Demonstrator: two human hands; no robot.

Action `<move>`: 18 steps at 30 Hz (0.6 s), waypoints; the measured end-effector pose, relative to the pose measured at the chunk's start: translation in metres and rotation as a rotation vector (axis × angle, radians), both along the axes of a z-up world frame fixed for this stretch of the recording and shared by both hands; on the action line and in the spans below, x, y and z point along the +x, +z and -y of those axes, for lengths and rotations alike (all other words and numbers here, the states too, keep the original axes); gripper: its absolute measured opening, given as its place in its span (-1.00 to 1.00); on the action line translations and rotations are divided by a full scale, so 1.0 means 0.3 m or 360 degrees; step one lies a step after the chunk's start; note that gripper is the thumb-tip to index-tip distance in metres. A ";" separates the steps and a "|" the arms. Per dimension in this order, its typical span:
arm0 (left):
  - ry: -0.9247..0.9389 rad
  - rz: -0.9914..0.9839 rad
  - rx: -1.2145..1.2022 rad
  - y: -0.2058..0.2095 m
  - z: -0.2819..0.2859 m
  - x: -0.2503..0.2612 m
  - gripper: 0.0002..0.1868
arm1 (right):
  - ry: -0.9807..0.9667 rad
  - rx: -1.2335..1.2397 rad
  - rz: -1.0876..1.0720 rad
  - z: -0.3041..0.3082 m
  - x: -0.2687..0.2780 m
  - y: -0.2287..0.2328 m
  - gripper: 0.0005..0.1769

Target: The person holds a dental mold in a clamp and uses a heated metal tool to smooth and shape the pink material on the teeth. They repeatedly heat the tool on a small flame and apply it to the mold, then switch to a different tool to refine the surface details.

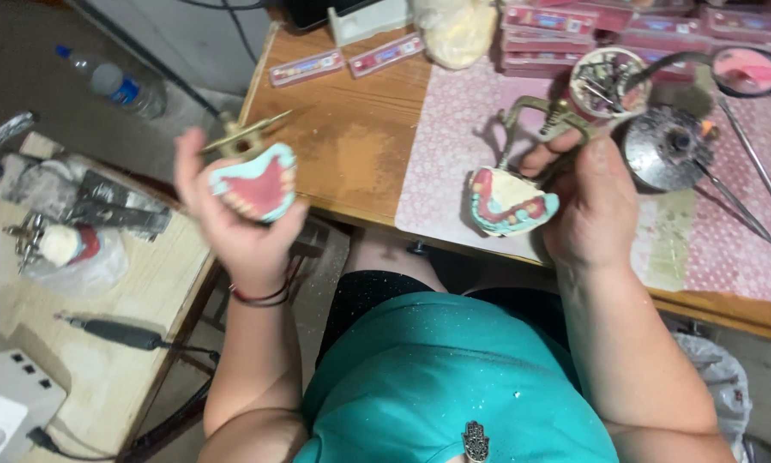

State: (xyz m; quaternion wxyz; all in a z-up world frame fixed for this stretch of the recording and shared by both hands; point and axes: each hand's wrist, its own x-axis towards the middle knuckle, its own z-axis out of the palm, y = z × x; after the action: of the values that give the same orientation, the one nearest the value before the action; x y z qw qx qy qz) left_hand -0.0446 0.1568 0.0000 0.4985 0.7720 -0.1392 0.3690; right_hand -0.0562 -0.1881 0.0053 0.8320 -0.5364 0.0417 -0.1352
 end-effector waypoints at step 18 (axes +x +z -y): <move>-0.0487 -0.0489 -0.1311 0.032 0.004 -0.075 -0.81 | -0.0164 -0.0816 0.0033 0.012 -0.003 0.045 -0.65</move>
State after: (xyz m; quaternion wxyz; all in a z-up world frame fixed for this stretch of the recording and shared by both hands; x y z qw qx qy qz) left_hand -0.0672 0.1557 0.0096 0.8272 0.5259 -0.0181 0.1972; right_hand -0.0571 -0.1918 0.0189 0.6613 -0.7255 0.0248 -0.1889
